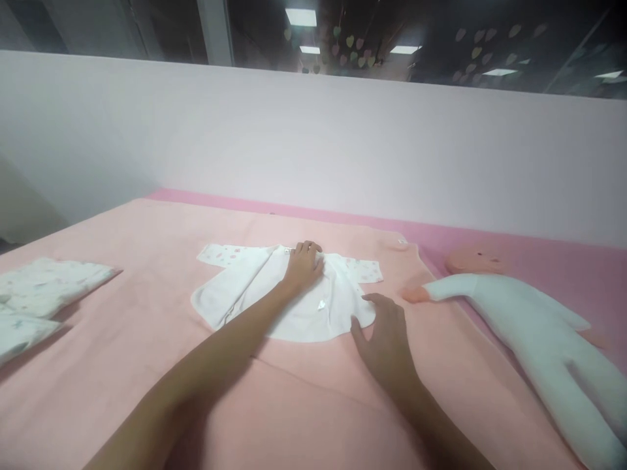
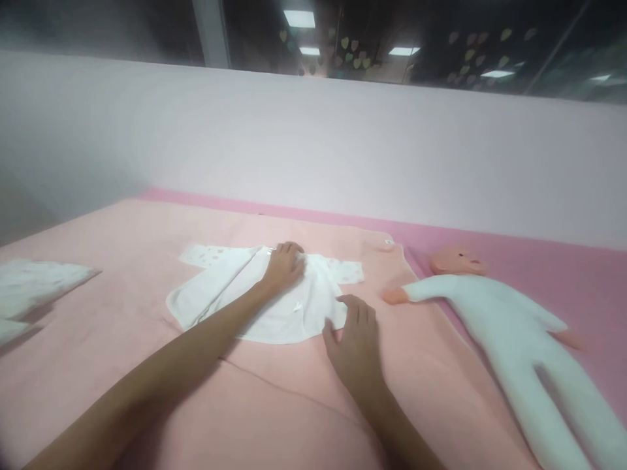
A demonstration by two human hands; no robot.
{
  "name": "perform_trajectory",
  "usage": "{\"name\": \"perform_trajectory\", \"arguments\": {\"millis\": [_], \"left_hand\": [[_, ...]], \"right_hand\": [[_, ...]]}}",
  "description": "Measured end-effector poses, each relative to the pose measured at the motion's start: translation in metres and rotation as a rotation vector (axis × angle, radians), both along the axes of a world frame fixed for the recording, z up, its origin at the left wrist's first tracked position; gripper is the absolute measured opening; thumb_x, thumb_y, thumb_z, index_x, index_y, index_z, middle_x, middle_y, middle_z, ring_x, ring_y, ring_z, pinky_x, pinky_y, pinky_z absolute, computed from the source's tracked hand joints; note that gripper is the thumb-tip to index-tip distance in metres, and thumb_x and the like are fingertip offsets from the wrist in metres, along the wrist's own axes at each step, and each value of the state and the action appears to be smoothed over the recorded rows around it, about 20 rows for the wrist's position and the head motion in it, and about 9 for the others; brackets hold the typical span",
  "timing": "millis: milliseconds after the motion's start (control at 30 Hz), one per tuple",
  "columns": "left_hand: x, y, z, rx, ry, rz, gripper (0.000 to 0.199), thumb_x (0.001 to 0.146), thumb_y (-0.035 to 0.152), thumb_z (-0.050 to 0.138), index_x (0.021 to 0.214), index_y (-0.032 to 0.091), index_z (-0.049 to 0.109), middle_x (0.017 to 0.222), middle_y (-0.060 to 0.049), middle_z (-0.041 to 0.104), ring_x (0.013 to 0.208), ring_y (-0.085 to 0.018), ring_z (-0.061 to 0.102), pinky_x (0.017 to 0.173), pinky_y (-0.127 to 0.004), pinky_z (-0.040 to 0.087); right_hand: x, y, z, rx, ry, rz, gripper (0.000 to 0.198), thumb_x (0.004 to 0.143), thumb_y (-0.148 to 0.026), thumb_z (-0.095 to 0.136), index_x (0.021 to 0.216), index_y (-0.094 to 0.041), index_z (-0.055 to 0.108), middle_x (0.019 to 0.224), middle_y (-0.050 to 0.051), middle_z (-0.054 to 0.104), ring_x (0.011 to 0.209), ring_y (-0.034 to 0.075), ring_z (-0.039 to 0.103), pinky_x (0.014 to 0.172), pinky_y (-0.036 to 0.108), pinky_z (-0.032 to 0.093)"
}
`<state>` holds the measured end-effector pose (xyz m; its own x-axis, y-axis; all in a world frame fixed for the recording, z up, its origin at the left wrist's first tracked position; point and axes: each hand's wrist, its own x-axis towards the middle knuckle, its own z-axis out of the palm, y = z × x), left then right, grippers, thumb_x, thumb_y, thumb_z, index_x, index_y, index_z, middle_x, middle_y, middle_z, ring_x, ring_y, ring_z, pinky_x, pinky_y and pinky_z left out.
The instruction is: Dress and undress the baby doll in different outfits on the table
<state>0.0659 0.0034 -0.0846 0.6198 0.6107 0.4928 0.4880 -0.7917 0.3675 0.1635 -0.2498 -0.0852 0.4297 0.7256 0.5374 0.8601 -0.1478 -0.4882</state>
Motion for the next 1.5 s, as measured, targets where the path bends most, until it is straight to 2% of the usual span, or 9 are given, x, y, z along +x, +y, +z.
{"name": "perform_trajectory", "arguments": {"millis": [200, 300, 500, 633, 933, 1067, 1200, 1400, 1500], "left_hand": [[-0.007, 0.012, -0.002, -0.003, 0.098, 0.167, 0.015, 0.102, 0.030, 0.049, 0.099, 0.022, 0.061, 0.107, -0.011, 0.067, 0.107, -0.030, 0.056, 0.094, -0.048, 0.042], [-0.007, 0.013, -0.006, -0.027, 0.122, 0.144, 0.016, 0.101, 0.029, 0.049, 0.106, 0.023, 0.063, 0.113, -0.011, 0.066, 0.111, -0.030, 0.055, 0.098, -0.048, 0.041], [-0.007, 0.015, -0.010, -0.075, 0.103, 0.119, 0.025, 0.100, 0.031, 0.050, 0.120, 0.023, 0.062, 0.129, -0.012, 0.061, 0.121, -0.032, 0.051, 0.107, -0.049, 0.039], [-0.007, 0.018, -0.012, -0.100, 0.098, 0.108, 0.029, 0.098, 0.032, 0.051, 0.124, 0.022, 0.060, 0.132, -0.014, 0.059, 0.122, -0.035, 0.049, 0.108, -0.052, 0.038], [-0.006, 0.021, -0.013, -0.117, 0.080, 0.104, 0.026, 0.098, 0.027, 0.047, 0.120, 0.023, 0.060, 0.131, -0.012, 0.061, 0.120, -0.034, 0.050, 0.107, -0.053, 0.038], [-0.006, 0.019, -0.008, -0.079, 0.032, 0.087, 0.027, 0.098, 0.031, 0.049, 0.120, 0.020, 0.060, 0.129, -0.014, 0.061, 0.120, -0.034, 0.050, 0.105, -0.051, 0.041], [0.002, 0.026, -0.001, -0.073, -0.016, -0.086, 0.036, 0.098, 0.033, 0.051, 0.131, 0.019, 0.059, 0.137, -0.012, 0.062, 0.128, -0.032, 0.049, 0.111, -0.049, 0.040], [0.026, 0.061, 0.006, -0.226, 0.168, -0.399, 0.033, 0.092, 0.041, 0.063, 0.120, 0.023, 0.070, 0.129, -0.007, 0.072, 0.126, -0.030, 0.057, 0.115, -0.047, 0.040], [0.021, 0.072, 0.015, -0.232, 0.159, -0.485, 0.027, 0.091, 0.042, 0.065, 0.107, 0.022, 0.073, 0.120, -0.009, 0.073, 0.122, -0.029, 0.060, 0.110, -0.042, 0.045]], "right_hand": [[-0.006, 0.000, 0.000, -0.004, -0.028, 0.129, 0.021, 0.100, -0.034, 0.060, 0.119, -0.025, 0.059, 0.115, 0.009, 0.067, 0.108, 0.030, 0.060, 0.093, 0.048, 0.051], [-0.006, -0.001, -0.001, -0.059, -0.063, 0.255, 0.026, 0.102, -0.031, 0.058, 0.127, -0.027, 0.059, 0.121, 0.009, 0.067, 0.112, 0.029, 0.061, 0.096, 0.048, 0.053], [-0.013, -0.002, 0.002, -0.128, -0.210, 0.510, 0.042, 0.104, -0.023, 0.053, 0.144, -0.031, 0.057, 0.155, 0.006, 0.055, 0.146, 0.027, 0.048, 0.119, 0.052, 0.043], [-0.015, -0.002, 0.006, -0.189, -0.153, 0.554, 0.037, 0.104, -0.022, 0.050, 0.137, -0.030, 0.063, 0.150, 0.006, 0.061, 0.144, 0.026, 0.052, 0.121, 0.055, 0.042], [-0.014, -0.003, 0.012, -0.142, -0.088, 0.484, 0.019, 0.104, -0.025, 0.048, 0.110, -0.024, 0.066, 0.114, 0.010, 0.073, 0.113, 0.027, 0.067, 0.104, 0.048, 0.049], [0.002, -0.002, 0.006, -0.098, -0.026, 0.117, 0.025, 0.101, -0.040, 0.057, 0.117, -0.022, 0.064, 0.117, 0.012, 0.070, 0.109, 0.031, 0.064, 0.096, 0.046, 0.049], [0.025, -0.003, -0.005, -0.198, 0.037, -0.155, 0.050, 0.096, -0.057, 0.063, 0.123, -0.016, 0.060, 0.115, 0.016, 0.068, 0.105, 0.034, 0.063, 0.091, 0.046, 0.048], [0.033, 0.003, -0.009, -0.309, 0.189, -0.075, 0.038, 0.097, -0.056, 0.059, 0.080, -0.023, 0.052, 0.077, 0.003, 0.059, 0.074, 0.023, 0.057, 0.070, 0.035, 0.042], [0.020, 0.005, 0.006, -0.228, 0.283, -0.020, 0.041, 0.098, -0.053, 0.058, 0.073, -0.024, 0.042, 0.070, -0.001, 0.052, 0.067, 0.019, 0.052, 0.066, 0.032, 0.040]]}}
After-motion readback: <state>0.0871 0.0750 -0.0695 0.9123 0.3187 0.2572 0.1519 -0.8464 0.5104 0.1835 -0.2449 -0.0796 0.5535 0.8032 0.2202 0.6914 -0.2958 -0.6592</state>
